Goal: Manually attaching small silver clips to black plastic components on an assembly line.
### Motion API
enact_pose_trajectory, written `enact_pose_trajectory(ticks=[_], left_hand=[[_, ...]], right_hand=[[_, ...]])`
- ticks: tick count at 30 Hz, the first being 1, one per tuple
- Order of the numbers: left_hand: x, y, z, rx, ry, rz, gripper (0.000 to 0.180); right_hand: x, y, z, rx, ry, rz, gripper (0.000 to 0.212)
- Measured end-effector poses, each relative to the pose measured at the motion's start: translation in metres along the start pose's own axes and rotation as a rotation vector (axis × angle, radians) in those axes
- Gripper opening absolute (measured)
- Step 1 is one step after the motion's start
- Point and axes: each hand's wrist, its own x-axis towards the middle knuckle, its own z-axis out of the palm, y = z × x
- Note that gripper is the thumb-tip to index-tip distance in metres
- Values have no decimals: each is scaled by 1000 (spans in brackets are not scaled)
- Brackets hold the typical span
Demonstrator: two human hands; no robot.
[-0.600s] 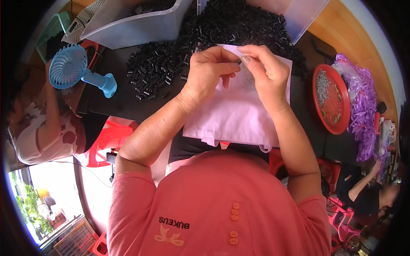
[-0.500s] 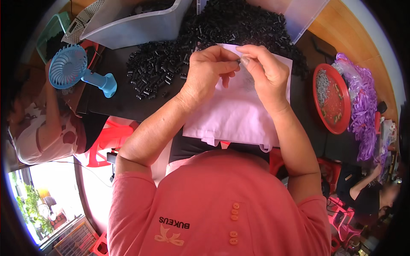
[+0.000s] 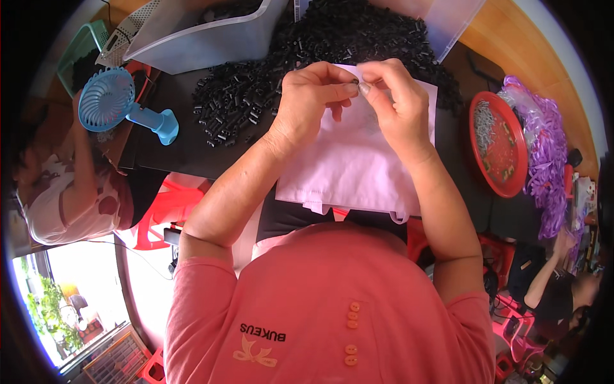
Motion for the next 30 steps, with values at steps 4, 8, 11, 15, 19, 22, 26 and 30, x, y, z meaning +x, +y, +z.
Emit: enact_pose_trajectory(ticks=[4, 8, 11, 15, 19, 22, 26, 30], left_hand=[[3, 2, -7, 5, 17, 37, 9], [-9, 22, -11, -27, 82, 146, 11], [-44, 22, -11, 367, 70, 142, 11], [-82, -21, -13, 587, -116, 205, 13], [-83, -21, -23, 675, -70, 347, 15], [-77, -21, -30, 542, -74, 133, 12], [-73, -25, -32, 451, -63, 102, 12], [-74, -26, -33, 398, -66, 104, 12]], right_hand=[[1, 4, 1, 6, -93, -80, 26], [0, 8, -4, -87, -85, -114, 20], [-3, 6, 0, -225, -233, -212, 15], [-10, 16, 5, -407, -401, -290, 12], [-1, 13, -3, -390, -300, -154, 10], [5, 7, 1, -403, -274, -93, 10], [1, 15, 14, -566, -459, -213, 9], [3, 19, 23, -602, -542, -213, 9]])
